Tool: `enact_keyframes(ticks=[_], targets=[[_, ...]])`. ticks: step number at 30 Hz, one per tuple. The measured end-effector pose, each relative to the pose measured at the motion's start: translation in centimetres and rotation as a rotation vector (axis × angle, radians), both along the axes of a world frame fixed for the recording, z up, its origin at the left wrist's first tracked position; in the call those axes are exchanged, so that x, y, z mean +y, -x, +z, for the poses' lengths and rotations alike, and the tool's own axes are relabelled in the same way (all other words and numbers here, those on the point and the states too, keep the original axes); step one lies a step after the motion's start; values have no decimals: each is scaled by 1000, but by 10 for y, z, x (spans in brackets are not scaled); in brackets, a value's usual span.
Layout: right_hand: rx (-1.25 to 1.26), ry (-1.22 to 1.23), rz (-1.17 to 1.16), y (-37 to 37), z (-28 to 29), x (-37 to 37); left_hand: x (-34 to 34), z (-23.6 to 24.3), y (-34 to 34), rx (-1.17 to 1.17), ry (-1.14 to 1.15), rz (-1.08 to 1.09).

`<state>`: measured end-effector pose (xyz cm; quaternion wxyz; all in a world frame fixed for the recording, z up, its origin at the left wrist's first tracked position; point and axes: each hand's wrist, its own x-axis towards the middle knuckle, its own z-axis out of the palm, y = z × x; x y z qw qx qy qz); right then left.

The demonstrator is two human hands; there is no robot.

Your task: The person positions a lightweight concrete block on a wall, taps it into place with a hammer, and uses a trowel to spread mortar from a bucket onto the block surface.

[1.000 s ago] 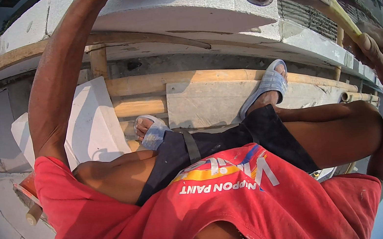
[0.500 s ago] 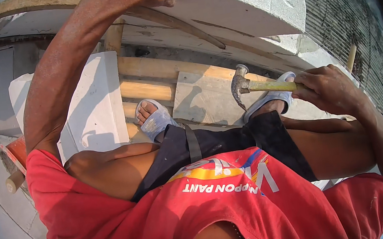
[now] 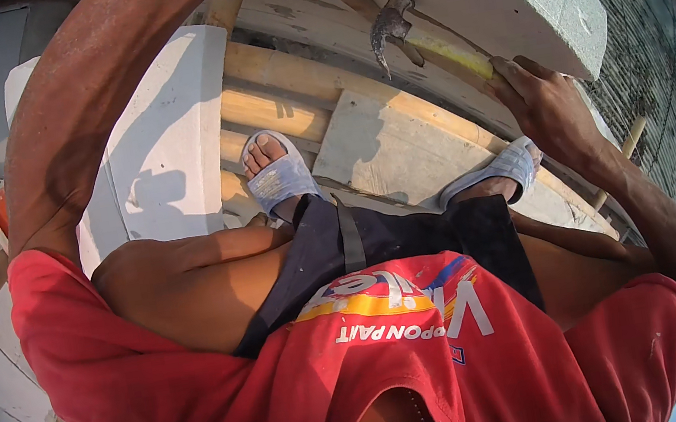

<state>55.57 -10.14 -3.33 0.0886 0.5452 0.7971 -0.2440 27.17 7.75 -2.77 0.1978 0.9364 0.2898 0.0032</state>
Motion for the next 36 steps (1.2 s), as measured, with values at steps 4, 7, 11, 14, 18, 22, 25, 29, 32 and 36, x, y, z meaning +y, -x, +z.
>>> enact_keyframes(ticks=[4,7,11,14,18,22,25,29,32,36], targets=[[71,68,7,9,-2,-18,-4,-4,3,6,-6,8],[25,141,160,17,5,-18,-4,-5,3,2,-18,8],[178,80,74,26,-10,2,-4,13,21,47,-47,31],[-45,87,-29,8,-21,7,-3,-8,11,-9,-39,23],[79,-16,121,12,-27,-10,-7,-2,21,11,-58,37],[75,9,130,7,-22,-6,-9,2,19,16,-65,40],[43,62,-23,4,-18,9,-11,2,15,28,-64,39],[152,62,79,-12,16,-1,-10,0,12,18,-56,47],[156,482,85,-27,67,12,-10,-2,15,38,-50,56],[286,307,-26,-95,129,-1,-8,0,8,46,-52,59]])
